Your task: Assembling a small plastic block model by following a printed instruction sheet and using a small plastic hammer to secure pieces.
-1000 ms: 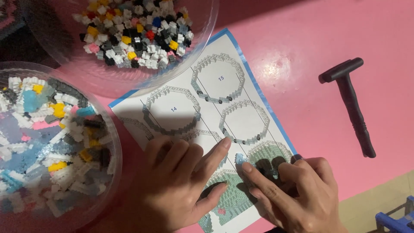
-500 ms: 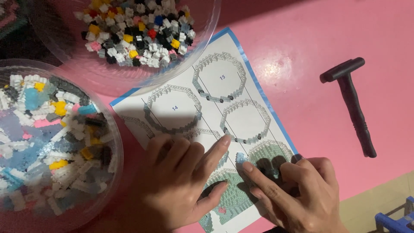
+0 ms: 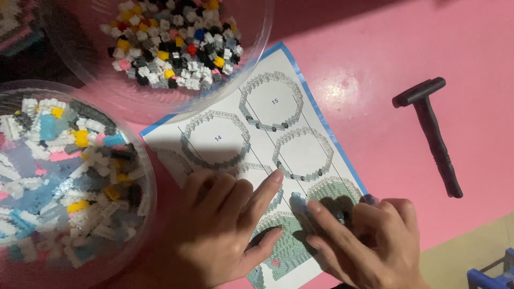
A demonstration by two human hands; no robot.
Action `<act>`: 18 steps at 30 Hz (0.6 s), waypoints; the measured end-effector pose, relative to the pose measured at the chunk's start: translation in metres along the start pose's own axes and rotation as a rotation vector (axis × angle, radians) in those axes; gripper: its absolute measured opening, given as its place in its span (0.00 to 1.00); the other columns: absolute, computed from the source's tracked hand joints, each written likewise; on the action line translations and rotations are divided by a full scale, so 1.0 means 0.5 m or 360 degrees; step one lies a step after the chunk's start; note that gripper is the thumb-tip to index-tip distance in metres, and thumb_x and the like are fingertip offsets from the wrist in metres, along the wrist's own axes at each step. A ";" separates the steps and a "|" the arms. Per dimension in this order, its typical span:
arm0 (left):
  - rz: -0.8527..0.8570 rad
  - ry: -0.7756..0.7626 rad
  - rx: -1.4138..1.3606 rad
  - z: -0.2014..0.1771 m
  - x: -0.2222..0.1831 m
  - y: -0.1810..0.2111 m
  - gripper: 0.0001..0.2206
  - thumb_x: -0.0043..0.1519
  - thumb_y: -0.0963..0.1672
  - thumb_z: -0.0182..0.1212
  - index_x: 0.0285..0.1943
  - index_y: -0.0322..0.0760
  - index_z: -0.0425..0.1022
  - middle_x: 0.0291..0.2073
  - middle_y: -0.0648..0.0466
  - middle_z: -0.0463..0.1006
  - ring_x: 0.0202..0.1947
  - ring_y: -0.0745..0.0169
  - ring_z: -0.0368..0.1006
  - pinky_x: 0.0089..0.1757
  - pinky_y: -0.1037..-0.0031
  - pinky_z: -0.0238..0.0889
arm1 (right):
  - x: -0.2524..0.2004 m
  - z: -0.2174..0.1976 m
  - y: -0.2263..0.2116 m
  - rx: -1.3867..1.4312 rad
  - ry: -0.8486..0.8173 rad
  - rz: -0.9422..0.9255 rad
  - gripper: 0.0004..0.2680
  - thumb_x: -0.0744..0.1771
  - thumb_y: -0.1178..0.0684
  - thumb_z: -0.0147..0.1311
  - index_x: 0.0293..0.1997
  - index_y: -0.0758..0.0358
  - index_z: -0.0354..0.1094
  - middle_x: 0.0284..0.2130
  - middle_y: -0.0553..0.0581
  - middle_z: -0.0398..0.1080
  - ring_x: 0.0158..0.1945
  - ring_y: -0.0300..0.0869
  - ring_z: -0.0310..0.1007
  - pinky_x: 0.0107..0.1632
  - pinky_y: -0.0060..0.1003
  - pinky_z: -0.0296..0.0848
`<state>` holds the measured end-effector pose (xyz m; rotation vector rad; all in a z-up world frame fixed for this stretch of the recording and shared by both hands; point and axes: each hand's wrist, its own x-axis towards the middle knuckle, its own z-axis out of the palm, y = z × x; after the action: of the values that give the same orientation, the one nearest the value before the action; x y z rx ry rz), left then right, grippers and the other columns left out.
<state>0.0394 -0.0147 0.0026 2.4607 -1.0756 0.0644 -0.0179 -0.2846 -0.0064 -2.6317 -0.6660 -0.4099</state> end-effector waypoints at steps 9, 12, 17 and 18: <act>0.0144 0.0094 0.0140 0.009 -0.020 0.003 0.33 0.68 0.58 0.62 0.75 0.37 0.70 0.48 0.52 0.74 0.51 0.53 0.67 0.52 0.53 0.58 | 0.011 0.000 -0.025 -0.0054 0.0071 0.0173 0.16 0.58 0.50 0.75 0.47 0.56 0.80 0.36 0.54 0.69 0.32 0.42 0.65 0.43 0.42 0.61; 0.0300 0.0106 0.0204 -0.006 -0.027 0.011 0.35 0.66 0.62 0.54 0.74 0.38 0.72 0.62 0.54 0.76 0.65 0.58 0.66 0.61 0.50 0.53 | 0.013 0.005 -0.044 -0.0052 0.0130 0.0209 0.16 0.57 0.53 0.76 0.48 0.52 0.82 0.36 0.52 0.69 0.30 0.40 0.62 0.43 0.41 0.60; 0.0307 0.0075 0.0080 -0.002 -0.038 0.007 0.40 0.67 0.64 0.47 0.72 0.29 0.73 0.74 0.48 0.71 0.78 0.53 0.59 0.75 0.45 0.40 | 0.022 0.012 -0.065 -0.0083 0.0146 0.0216 0.16 0.56 0.57 0.75 0.46 0.52 0.82 0.37 0.54 0.72 0.35 0.42 0.67 0.43 0.39 0.64; 0.0295 0.0104 0.0049 -0.001 -0.041 0.008 0.40 0.68 0.64 0.47 0.71 0.28 0.73 0.73 0.47 0.72 0.78 0.51 0.60 0.75 0.45 0.41 | 0.025 0.013 -0.069 -0.0103 0.0138 0.0254 0.15 0.56 0.58 0.74 0.45 0.53 0.83 0.37 0.54 0.73 0.38 0.45 0.68 0.42 0.37 0.66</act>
<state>0.0223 -0.0029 0.0001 2.3617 -1.2792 0.2192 -0.0238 -0.2489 0.0029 -2.6861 -0.4185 -0.5021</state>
